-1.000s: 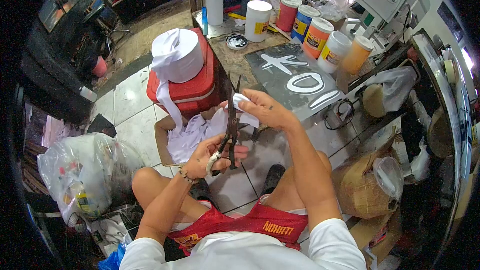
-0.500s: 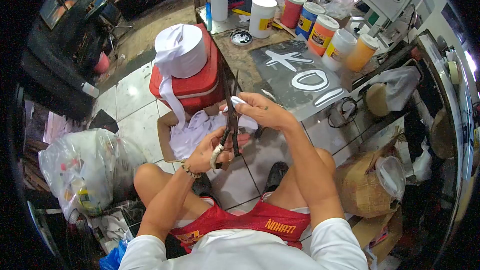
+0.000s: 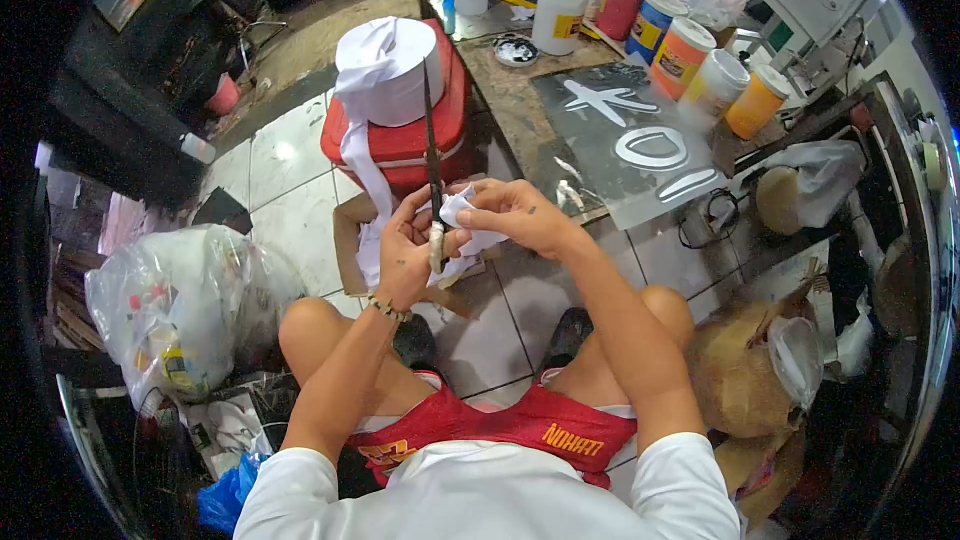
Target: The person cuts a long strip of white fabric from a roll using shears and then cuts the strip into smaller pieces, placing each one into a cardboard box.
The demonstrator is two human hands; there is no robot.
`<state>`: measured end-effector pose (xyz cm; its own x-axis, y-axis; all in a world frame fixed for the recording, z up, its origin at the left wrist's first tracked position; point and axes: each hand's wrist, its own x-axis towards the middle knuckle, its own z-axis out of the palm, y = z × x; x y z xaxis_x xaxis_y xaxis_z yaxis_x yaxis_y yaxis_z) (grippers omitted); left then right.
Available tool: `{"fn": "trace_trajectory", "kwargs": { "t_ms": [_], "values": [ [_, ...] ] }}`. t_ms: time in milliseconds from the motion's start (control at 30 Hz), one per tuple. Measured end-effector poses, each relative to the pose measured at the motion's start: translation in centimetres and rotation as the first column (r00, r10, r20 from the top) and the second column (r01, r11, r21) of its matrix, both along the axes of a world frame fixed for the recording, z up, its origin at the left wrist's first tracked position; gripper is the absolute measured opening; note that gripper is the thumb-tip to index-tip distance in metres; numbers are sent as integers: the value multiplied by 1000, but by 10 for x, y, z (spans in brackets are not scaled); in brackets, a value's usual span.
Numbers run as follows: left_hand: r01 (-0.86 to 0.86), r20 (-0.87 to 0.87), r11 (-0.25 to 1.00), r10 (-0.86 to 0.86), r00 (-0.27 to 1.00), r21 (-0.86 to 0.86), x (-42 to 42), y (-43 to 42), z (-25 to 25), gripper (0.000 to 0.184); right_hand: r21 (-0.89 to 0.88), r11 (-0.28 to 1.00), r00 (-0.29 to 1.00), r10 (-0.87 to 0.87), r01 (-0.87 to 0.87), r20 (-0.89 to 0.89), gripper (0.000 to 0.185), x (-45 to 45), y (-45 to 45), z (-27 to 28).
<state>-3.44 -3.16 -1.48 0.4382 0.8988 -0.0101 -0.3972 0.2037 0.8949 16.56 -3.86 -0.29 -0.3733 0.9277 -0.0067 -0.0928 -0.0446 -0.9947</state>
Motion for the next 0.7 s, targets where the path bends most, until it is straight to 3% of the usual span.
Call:
{"fn": "trace_trajectory", "kwargs": {
  "t_ms": [67,200,267,333,400,467,500,567,600,700],
  "values": [
    [-37,3,999,37,999,-2,-3,7,-5,70,-51,997,996,-53,50,-67,22,-14,2,-12],
    [-43,-152,998,38,988,-36,-13,16,-3,66,-174,984,981,-79,48,-179,23,-25,4,-29],
    [-55,-165,998,52,985,-16,-19,25,-12,63,-33,988,982,-153,150,-108,24,-29,3,-29],
    [-139,-292,929,246,924,342,-29,38,-12,57,-106,985,976,-154,138,-155,32,-30,4,-11],
    [-130,-552,884,389,737,448,-50,48,-2,54,-65,977,967,-212,204,-142,49,-20,5,-12],
    [-62,-676,815,517,525,576,-74,63,-8,52,-17,976,967,-215,215,-139,54,-8,7,-12],
    [-63,-683,820,514,520,569,-83,66,-10,52,44,972,966,-223,230,-131,58,-3,7,-11],
    [41,-769,789,583,261,613,-95,71,-12,47,46,964,962,-257,262,-93,58,6,9,-8],
    [39,-772,792,581,259,609,-99,73,-14,47,54,953,954,-294,297,-56,57,8,9,-6],
    [120,-846,844,531,-53,522,-110,81,-21,33,119,932,938,-347,343,16,41,14,13,-4]
  ]
}}
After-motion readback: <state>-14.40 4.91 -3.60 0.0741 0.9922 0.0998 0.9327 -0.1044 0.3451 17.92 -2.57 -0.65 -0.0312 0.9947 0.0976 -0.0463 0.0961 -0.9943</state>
